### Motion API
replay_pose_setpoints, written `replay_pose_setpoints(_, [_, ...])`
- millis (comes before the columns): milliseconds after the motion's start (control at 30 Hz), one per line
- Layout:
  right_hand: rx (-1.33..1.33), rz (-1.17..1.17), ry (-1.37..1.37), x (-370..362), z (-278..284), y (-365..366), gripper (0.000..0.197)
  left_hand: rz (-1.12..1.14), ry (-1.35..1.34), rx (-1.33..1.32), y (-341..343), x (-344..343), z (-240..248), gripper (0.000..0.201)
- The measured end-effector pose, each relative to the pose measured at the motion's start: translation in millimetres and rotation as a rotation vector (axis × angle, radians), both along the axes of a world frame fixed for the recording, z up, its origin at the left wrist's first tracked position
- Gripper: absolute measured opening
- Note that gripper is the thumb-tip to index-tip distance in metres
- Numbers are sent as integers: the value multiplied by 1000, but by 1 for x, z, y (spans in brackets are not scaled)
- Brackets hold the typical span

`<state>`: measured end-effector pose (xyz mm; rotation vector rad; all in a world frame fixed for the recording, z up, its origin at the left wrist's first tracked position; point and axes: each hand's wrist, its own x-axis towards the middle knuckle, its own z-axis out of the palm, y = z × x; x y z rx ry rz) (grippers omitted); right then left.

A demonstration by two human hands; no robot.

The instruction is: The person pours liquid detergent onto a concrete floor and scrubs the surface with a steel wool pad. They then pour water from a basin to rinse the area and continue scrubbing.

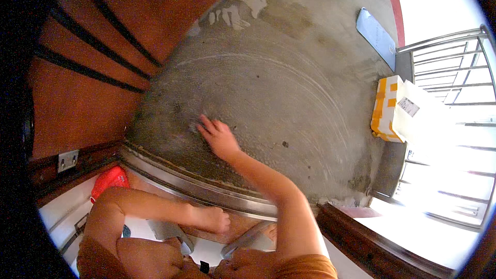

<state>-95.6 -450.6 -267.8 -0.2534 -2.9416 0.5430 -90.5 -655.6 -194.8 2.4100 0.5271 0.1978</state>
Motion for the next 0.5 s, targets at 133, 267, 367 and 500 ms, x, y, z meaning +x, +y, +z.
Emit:
replay_pose_setpoints(133, [122,-336,-309,157,9,34,67,-16,52,-28,-3,-18,-3,11])
replay_pose_setpoints(267, [341,-855,-314,303,4,75,42,-29,22,-43,-1,-8,5,10])
replay_pose_setpoints(367, [323,-1484,-491,317,-14,115,40,-41,2,-15,8,-2,11,10])
replay_pose_setpoints(500, [359,-938,-194,188,-25,159,32,-82,4,74,25,-8,13,8])
